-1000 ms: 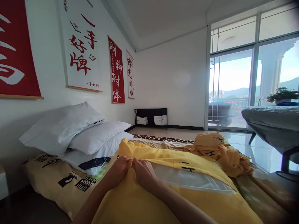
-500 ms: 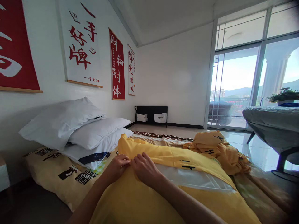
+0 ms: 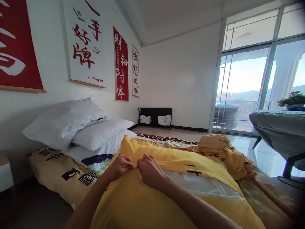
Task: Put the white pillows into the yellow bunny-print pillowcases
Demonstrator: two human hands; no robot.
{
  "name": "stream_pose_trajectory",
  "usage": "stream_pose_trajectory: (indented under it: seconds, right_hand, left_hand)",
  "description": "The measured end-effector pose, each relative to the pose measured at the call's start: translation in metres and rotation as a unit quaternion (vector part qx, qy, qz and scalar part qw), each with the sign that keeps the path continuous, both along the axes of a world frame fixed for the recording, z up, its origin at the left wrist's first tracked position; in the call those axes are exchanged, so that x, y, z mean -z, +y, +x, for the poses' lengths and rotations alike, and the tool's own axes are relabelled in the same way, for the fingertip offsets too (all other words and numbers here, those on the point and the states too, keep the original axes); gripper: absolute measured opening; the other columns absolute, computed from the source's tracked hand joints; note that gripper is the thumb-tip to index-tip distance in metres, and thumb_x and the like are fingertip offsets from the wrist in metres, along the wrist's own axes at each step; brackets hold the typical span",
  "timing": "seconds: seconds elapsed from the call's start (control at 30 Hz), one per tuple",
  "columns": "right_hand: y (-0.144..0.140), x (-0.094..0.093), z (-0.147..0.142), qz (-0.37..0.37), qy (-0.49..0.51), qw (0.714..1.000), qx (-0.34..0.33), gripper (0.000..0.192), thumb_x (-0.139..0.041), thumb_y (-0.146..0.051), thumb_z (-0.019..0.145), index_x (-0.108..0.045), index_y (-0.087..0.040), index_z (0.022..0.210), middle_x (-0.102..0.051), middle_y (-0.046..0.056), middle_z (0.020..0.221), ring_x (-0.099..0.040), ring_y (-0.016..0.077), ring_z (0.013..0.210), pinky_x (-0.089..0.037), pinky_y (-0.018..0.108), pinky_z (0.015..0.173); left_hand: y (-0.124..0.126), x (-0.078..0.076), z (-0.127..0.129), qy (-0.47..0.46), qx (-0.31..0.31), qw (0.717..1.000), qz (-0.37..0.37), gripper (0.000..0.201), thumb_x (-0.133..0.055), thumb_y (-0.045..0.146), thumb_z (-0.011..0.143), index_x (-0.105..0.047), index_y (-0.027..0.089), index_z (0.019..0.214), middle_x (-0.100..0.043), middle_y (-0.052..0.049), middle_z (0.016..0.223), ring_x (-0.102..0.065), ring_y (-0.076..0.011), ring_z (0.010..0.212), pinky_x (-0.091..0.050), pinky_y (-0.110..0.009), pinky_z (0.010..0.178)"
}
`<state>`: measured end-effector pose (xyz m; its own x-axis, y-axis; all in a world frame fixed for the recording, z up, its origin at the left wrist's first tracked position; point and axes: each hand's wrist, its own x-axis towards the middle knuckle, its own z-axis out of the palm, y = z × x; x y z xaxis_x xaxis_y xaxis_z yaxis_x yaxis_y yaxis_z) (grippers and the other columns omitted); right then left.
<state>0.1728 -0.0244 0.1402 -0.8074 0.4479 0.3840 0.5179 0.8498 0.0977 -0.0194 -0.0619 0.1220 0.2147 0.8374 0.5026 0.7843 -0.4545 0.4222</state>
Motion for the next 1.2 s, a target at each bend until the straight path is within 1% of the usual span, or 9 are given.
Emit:
stream_pose_trajectory:
  seconds: [0.1,0.2,0.3,0.43,0.73,0.9,1.03,1.13,1.2]
  right_hand:
    - [0.003,-0.001,0.007,-0.04,0.021,0.998,0.048,0.017,-0.048,-0.014,0.084,-0.065,-0.015,0.083,-0.067,0.009,0.079,-0.057,0.02,0.084,-0.031,0.028,0.064]
    - [0.005,-0.003,0.02,-0.071,0.023,0.995,0.071,0.016,-0.05,-0.012,0.081,-0.066,-0.015,0.077,-0.066,0.009,0.077,-0.058,0.0186,0.081,-0.028,0.027,0.06]
    - [0.004,-0.007,0.032,-0.104,0.024,0.991,0.085,0.016,-0.051,-0.014,0.08,-0.066,-0.016,0.077,-0.067,0.009,0.08,-0.058,0.0169,0.079,-0.027,0.026,0.059]
    - [0.003,-0.01,0.043,-0.14,0.036,0.984,0.1,0.017,-0.05,-0.021,0.084,-0.067,-0.017,0.08,-0.067,0.008,0.083,-0.058,0.0157,0.077,-0.027,0.025,0.059]
    - [0.003,-0.011,0.071,-0.165,0.046,0.977,0.124,0.013,-0.054,-0.017,0.08,-0.067,-0.017,0.077,-0.067,0.007,0.082,-0.055,0.0147,0.073,-0.026,0.024,0.058]
    - [0.002,-0.007,0.09,-0.14,0.054,0.979,0.138,0.015,-0.052,-0.013,0.081,-0.066,-0.017,0.079,-0.066,0.007,0.081,-0.055,0.0152,0.075,-0.029,0.024,0.062]
    - [0.004,0.007,0.11,-0.067,0.065,0.988,0.12,0.017,-0.05,-0.011,0.084,-0.063,-0.017,0.075,-0.066,0.005,0.076,-0.055,0.016,0.076,-0.031,0.025,0.067]
    - [0.005,0.019,0.123,0.0,0.085,0.99,0.111,0.021,-0.047,-0.012,0.088,-0.06,-0.017,0.073,-0.065,0.005,0.076,-0.054,0.0169,0.077,-0.032,0.026,0.069]
    - [0.006,0.025,0.128,0.023,0.105,0.989,0.101,0.02,-0.047,-0.012,0.088,-0.059,-0.017,0.073,-0.064,0.004,0.076,-0.053,0.0169,0.077,-0.032,0.027,0.07]
  left_hand:
    - [0.0,0.0,-0.007,-0.022,-0.006,1.0,-0.007,0.02,-0.058,0.029,0.081,-0.077,0.022,0.08,-0.07,-0.004,0.078,-0.061,-0.0152,0.076,-0.043,-0.025,0.072]
    - [-0.002,-0.001,-0.011,-0.041,-0.014,0.999,-0.025,0.022,-0.058,0.031,0.081,-0.077,0.02,0.08,-0.069,-0.005,0.077,-0.061,-0.0156,0.076,-0.043,-0.024,0.07]
    - [-0.004,-0.001,-0.009,-0.038,-0.012,0.998,-0.043,0.023,-0.059,0.033,0.081,-0.077,0.019,0.078,-0.067,-0.005,0.077,-0.06,-0.0153,0.076,-0.043,-0.024,0.07]
    - [-0.006,-0.001,-0.006,-0.01,-0.006,1.0,-0.024,0.022,-0.058,0.031,0.082,-0.077,0.019,0.079,-0.067,-0.004,0.077,-0.059,-0.0147,0.077,-0.042,-0.023,0.071]
    - [-0.004,-0.003,-0.008,0.022,-0.006,0.999,-0.023,0.02,-0.057,0.028,0.084,-0.076,0.021,0.079,-0.066,-0.003,0.078,-0.058,-0.0142,0.077,-0.041,-0.024,0.071]
    - [0.003,0.003,-0.016,0.061,-0.023,0.998,0.015,0.017,-0.06,0.027,0.084,-0.076,0.023,0.08,-0.066,-0.003,0.084,-0.058,-0.0155,0.083,-0.039,-0.029,0.079]
    - [0.005,0.006,-0.019,0.082,-0.044,0.995,0.023,0.015,-0.061,0.029,0.084,-0.076,0.026,0.082,-0.066,-0.003,0.09,-0.058,-0.0165,0.086,-0.035,-0.032,0.083]
    - [0.004,0.006,-0.019,0.094,-0.039,0.995,0.013,0.016,-0.061,0.031,0.083,-0.076,0.027,0.08,-0.066,-0.003,0.09,-0.057,-0.0165,0.086,-0.035,-0.031,0.082]
    - [0.004,0.005,-0.019,0.1,-0.035,0.994,0.014,0.018,-0.059,0.034,0.084,-0.076,0.028,0.079,-0.066,-0.003,0.09,-0.057,-0.0165,0.087,-0.034,-0.031,0.083]
